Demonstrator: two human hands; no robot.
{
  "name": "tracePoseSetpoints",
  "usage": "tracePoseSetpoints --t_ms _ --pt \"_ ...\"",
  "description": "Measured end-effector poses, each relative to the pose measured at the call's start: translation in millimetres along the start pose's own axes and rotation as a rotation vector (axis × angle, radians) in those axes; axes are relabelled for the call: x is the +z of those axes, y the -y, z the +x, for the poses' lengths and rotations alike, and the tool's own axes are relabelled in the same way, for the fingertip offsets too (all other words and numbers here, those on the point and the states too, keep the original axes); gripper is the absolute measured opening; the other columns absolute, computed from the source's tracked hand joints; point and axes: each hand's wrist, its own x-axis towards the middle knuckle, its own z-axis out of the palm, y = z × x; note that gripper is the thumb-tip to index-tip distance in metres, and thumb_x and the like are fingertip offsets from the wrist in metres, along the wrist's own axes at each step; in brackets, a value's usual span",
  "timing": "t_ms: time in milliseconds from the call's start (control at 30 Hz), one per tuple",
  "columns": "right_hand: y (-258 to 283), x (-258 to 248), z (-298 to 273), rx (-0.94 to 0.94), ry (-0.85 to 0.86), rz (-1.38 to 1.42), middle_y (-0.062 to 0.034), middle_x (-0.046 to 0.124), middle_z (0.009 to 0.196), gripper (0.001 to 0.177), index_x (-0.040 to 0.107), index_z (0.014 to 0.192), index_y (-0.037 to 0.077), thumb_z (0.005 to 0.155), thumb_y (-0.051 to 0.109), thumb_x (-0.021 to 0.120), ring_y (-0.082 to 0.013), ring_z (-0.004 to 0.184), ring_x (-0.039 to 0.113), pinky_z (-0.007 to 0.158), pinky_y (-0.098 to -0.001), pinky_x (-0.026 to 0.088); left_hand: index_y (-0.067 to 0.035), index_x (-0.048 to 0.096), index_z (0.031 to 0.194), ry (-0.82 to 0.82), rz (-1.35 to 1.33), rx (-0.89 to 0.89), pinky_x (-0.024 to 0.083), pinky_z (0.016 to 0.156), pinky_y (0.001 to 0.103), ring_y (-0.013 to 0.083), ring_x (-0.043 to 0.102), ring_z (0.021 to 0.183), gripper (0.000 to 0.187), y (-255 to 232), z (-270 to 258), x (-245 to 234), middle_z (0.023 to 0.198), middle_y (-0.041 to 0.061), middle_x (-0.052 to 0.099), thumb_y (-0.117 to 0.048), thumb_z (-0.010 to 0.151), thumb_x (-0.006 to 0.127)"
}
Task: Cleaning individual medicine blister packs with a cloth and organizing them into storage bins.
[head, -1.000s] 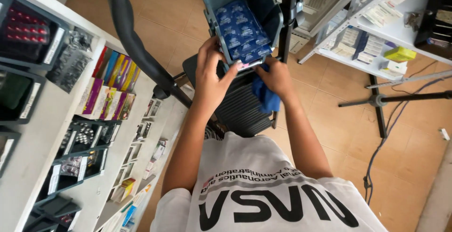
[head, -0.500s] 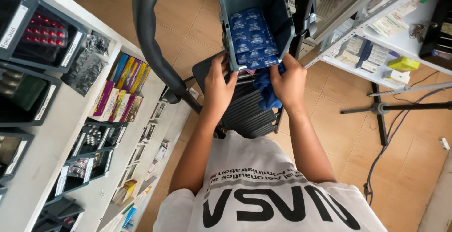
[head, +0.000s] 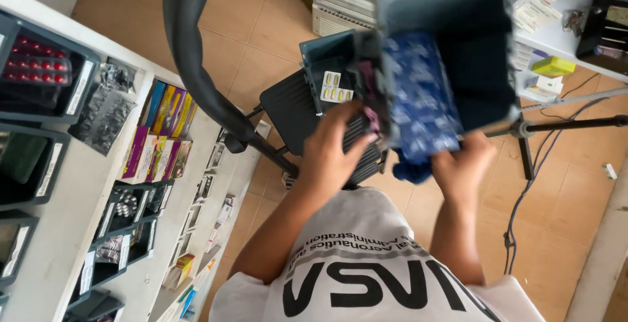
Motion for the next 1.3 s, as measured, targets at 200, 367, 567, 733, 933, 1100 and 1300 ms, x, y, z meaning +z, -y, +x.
tracePoseSetpoints --t_ms 200,367,567,733,933,1100,1300 --pt "-51 -31 -63 -0.03 -0.024 -0.078 -0.0169 0.074 0.092 0.024 0.072 0.108 -0.004 0.099 0.018 0.074 -0.0138 0.087 0.07 0.074 -0.0323 0.053 -0.004 0.062 0.123 0.346 -0.091 -0.123 0.059 0.084 0.037 0.0284 0.072 0.097 0.044 22 -46 56 0.11 0.013 0.067 -0.017 0.087 0.084" --pt "-156 17 -127 0.241 0.081 0.002 -0.0174 0.075 0.092 0.026 0.069 0.11 -0.004 0.093 0.014 0.073 -0.0173 0.086 0.07 0.076 -0.0344 0.056 -0.003 0.063 0.118 0.408 -0.194 -0.167 0.059 0.084 0.038 0.0306 0.072 0.1 0.044 117 -111 127 0.114 0.014 0.069 -0.015 0.081 0.084" --pt "-229 105 -171 0.299 0.271 -0.078 -0.0228 0.073 0.091 0.028 0.066 0.107 -0.003 0.082 0.008 0.073 -0.0349 0.077 0.071 0.069 -0.0434 0.057 -0.003 0.065 0.111 0.452 -0.107 -0.376 0.058 0.08 0.045 0.0392 0.071 0.097 0.038 216 -170 158 0.109 0.019 0.07 -0.013 0.079 0.083" --pt "-272 166 -178 0.082 0.383 -0.224 -0.0261 0.07 0.088 0.022 0.066 0.098 0.0 0.08 0.009 0.073 -0.0474 0.079 0.067 0.067 -0.0514 0.054 -0.002 0.061 0.12 0.381 0.054 -0.388 0.056 0.082 0.05 0.0455 0.067 0.1 0.044 292 -206 167 0.115 0.024 0.067 -0.005 0.079 0.072" --pt "-247 185 -142 0.183 0.349 -0.144 -0.0252 0.068 0.083 0.02 0.063 0.093 -0.001 0.081 0.012 0.069 -0.0491 0.078 0.064 0.067 -0.0538 0.052 -0.001 0.059 0.118 0.217 0.013 -0.39 0.057 0.078 0.049 0.0462 0.067 0.098 0.048 286 -188 159 0.112 0.026 0.066 -0.009 0.075 0.081" --pt "-287 206 -152 0.13 0.449 -0.327 -0.0231 0.07 0.087 0.013 0.067 0.089 0.002 0.081 0.012 0.069 -0.0461 0.082 0.067 0.073 -0.0522 0.054 -0.003 0.055 0.125 0.234 0.045 -0.524 0.06 0.075 0.045 0.038 0.073 0.093 0.052 286 -181 158 0.117 0.021 0.067 -0.006 0.077 0.075" --pt "-193 170 -103 0.102 0.631 -0.101 -0.0237 0.064 0.121 0.074 0.049 0.135 0.002 0.072 0.022 0.082 -0.0461 0.091 0.066 0.075 -0.0528 0.053 0.003 0.054 0.133 0.165 0.106 -0.32 0.051 0.098 0.046 0.0466 0.061 0.118 0.051 314 -186 150 0.126 0.03 0.061 -0.003 0.086 0.071"
